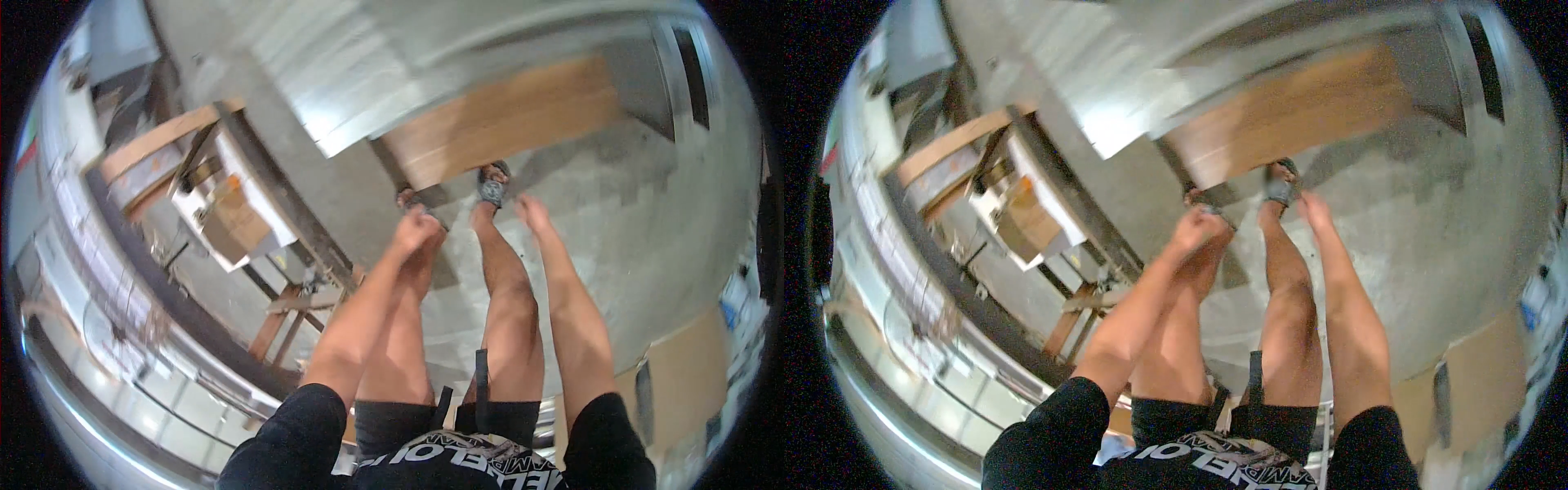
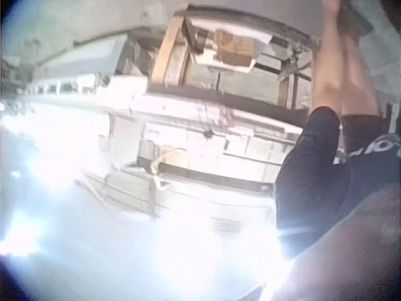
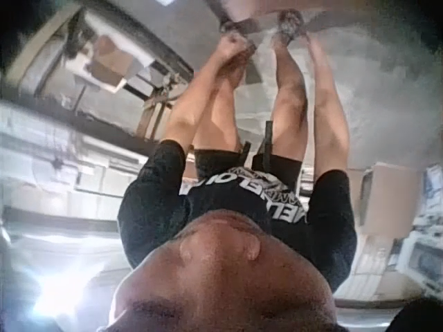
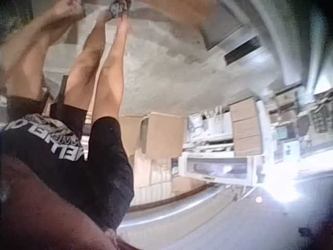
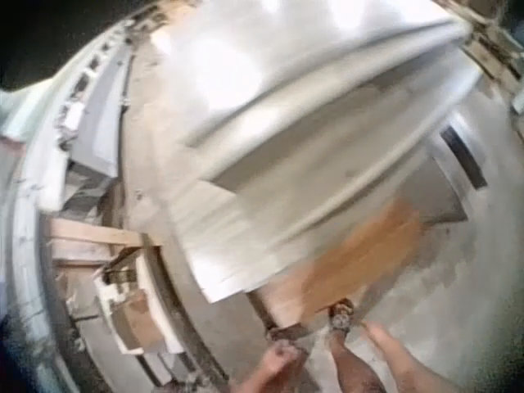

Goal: The person feeds wooden strips along an edge banding machine track and then stacks and aligns the wooden strips on a table by hand.

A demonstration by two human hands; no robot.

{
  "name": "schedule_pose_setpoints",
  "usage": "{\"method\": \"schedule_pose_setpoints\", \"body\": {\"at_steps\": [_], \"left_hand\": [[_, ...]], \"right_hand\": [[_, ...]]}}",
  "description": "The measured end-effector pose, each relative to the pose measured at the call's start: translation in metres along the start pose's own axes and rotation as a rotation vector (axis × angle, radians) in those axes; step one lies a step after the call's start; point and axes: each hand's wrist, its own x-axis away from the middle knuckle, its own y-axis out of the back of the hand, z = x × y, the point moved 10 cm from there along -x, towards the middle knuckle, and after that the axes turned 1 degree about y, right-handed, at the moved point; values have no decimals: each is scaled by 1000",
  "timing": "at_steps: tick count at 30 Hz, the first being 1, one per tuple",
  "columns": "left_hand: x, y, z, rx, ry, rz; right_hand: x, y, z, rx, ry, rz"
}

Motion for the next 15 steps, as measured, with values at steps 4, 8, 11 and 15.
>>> {"method": "schedule_pose_setpoints", "body": {"at_steps": [4,8,11,15], "left_hand": [[113,-40,-118,116,-95,-313],[260,57,-137,252,-14,-901],[351,91,-135,242,-57,-1024],[458,137,-163,52,-110,-1198]], "right_hand": [[118,60,-83,-704,-244,-129],[171,43,43,-477,-233,-34],[191,51,139,-251,-65,91],[194,90,233,-49,154,115]]}}
